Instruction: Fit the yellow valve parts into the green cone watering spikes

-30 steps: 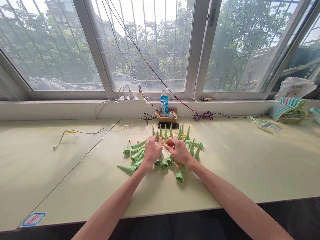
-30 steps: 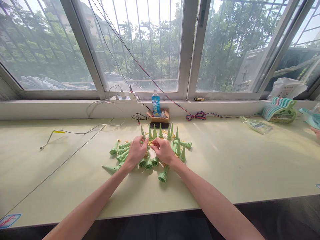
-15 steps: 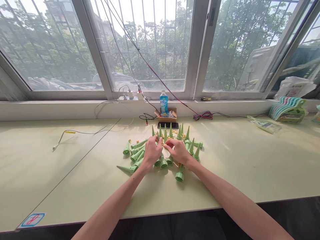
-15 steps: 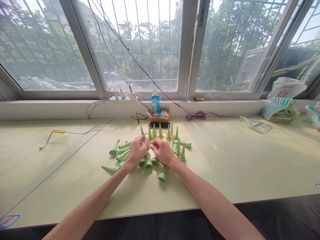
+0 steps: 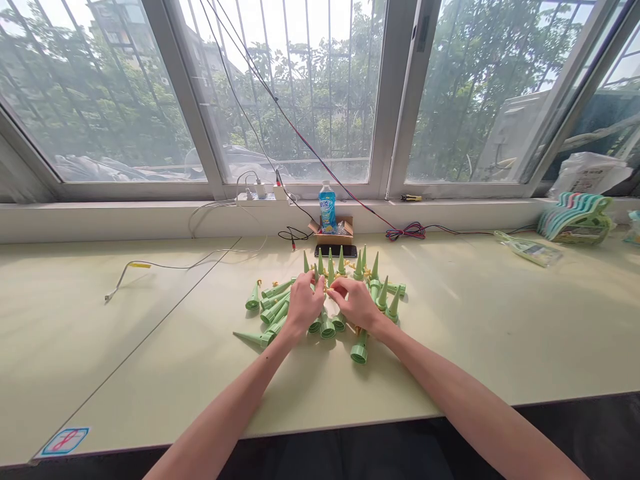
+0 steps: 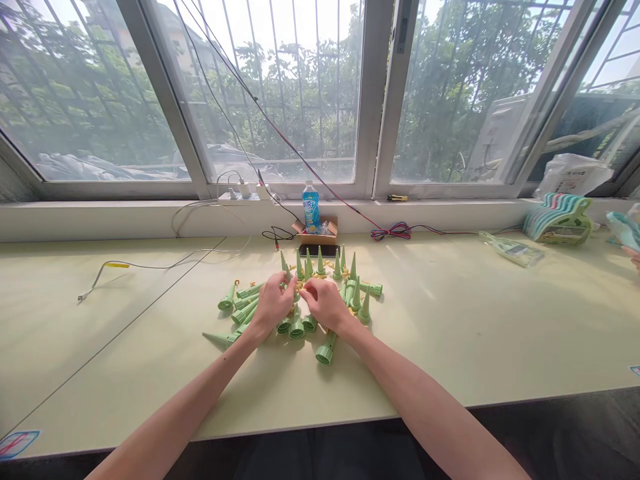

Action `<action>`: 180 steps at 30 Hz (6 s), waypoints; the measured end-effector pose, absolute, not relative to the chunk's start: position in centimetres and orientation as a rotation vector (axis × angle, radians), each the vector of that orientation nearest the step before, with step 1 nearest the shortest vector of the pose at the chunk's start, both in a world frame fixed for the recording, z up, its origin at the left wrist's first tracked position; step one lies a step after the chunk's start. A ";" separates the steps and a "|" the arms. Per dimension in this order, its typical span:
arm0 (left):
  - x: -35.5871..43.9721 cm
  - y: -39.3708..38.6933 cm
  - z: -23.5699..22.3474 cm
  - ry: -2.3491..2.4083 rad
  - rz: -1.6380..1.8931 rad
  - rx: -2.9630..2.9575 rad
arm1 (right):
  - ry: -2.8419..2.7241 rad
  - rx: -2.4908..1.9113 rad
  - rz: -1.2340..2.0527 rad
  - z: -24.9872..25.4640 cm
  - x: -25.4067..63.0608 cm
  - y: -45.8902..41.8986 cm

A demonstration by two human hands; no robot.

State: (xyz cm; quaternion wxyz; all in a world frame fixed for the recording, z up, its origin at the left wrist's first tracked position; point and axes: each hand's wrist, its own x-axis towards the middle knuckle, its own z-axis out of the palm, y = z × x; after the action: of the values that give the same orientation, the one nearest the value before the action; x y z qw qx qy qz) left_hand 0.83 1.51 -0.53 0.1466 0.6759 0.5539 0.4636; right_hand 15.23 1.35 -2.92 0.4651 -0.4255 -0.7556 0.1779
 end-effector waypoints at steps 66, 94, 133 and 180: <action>1.2 1.1 -0.1 1.319 1.433 1.808 | -1.833 -0.978 0.460 -2.3 15.7 1.5; 1.1 1.4 -0.7 1.280 1.402 1.882 | -1.843 -1.081 0.474 -2.8 15.8 1.8; 1.2 0.8 -0.9 1.267 1.431 1.830 | -1.865 -0.983 0.460 -3.0 15.9 1.4; 2.6 2.7 -2.4 1.103 1.755 2.240 | -1.789 -0.842 0.378 -3.4 18.3 2.7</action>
State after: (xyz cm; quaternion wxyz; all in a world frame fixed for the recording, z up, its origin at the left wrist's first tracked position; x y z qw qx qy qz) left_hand 2.64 2.69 -2.41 0.0446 0.7332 0.3611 0.5745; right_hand 18.31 2.67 -3.38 0.5349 -0.3535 -0.7509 0.1585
